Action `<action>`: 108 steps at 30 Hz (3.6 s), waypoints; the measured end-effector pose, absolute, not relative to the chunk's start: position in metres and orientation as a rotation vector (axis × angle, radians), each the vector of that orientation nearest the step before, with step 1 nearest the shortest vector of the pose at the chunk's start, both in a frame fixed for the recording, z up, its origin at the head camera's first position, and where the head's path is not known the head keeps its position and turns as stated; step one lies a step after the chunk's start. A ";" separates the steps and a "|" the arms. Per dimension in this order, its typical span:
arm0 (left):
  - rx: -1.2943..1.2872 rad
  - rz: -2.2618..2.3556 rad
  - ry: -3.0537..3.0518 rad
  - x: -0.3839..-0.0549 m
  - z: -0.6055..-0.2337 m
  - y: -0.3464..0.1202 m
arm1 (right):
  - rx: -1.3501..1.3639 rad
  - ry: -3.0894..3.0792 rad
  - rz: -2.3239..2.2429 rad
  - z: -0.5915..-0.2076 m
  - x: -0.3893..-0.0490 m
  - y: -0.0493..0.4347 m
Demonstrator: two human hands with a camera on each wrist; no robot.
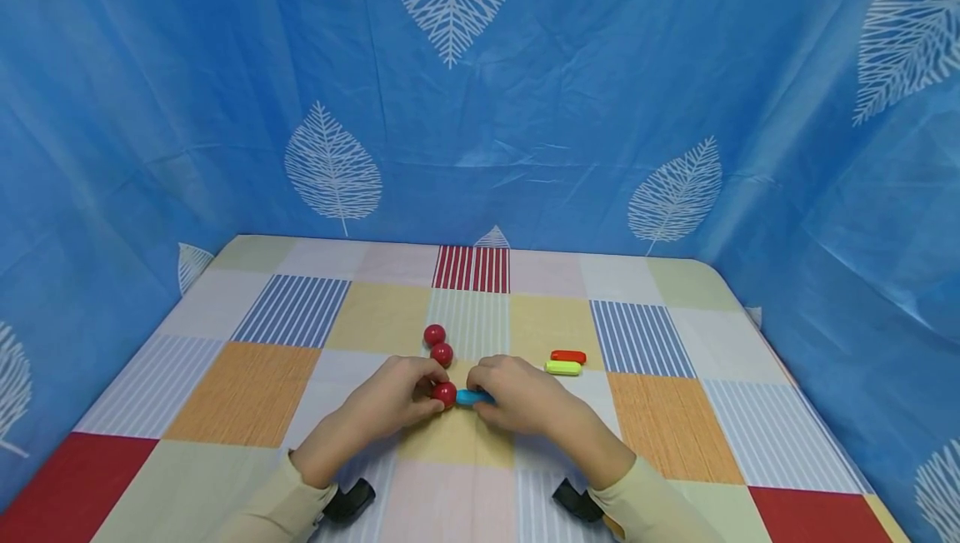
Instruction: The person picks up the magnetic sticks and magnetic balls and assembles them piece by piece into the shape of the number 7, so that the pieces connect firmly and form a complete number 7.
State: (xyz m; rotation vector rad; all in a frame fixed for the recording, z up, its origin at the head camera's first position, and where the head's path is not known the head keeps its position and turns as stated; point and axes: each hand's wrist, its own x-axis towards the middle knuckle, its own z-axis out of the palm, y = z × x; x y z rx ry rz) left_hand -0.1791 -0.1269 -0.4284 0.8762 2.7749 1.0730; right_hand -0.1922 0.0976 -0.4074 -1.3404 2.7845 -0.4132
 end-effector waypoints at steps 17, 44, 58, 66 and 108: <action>0.922 1.046 2.803 -0.178 -0.426 -0.128 | -1.354 2.938 -0.402 -0.406 -0.210 0.092; 0.943 1.038 2.788 -0.181 -0.427 -0.130 | -1.413 2.887 -0.201 -0.402 -0.231 0.062; 0.930 1.055 2.771 -0.181 -0.428 -0.129 | -1.202 2.852 -0.348 -0.407 -0.231 0.068; 0.911 1.057 2.779 -0.179 -0.428 -0.130 | -1.263 2.844 -0.374 -0.411 -0.230 0.080; 0.883 1.022 2.806 -0.179 -0.428 -0.128 | -1.196 2.848 -0.430 -0.406 -0.191 0.138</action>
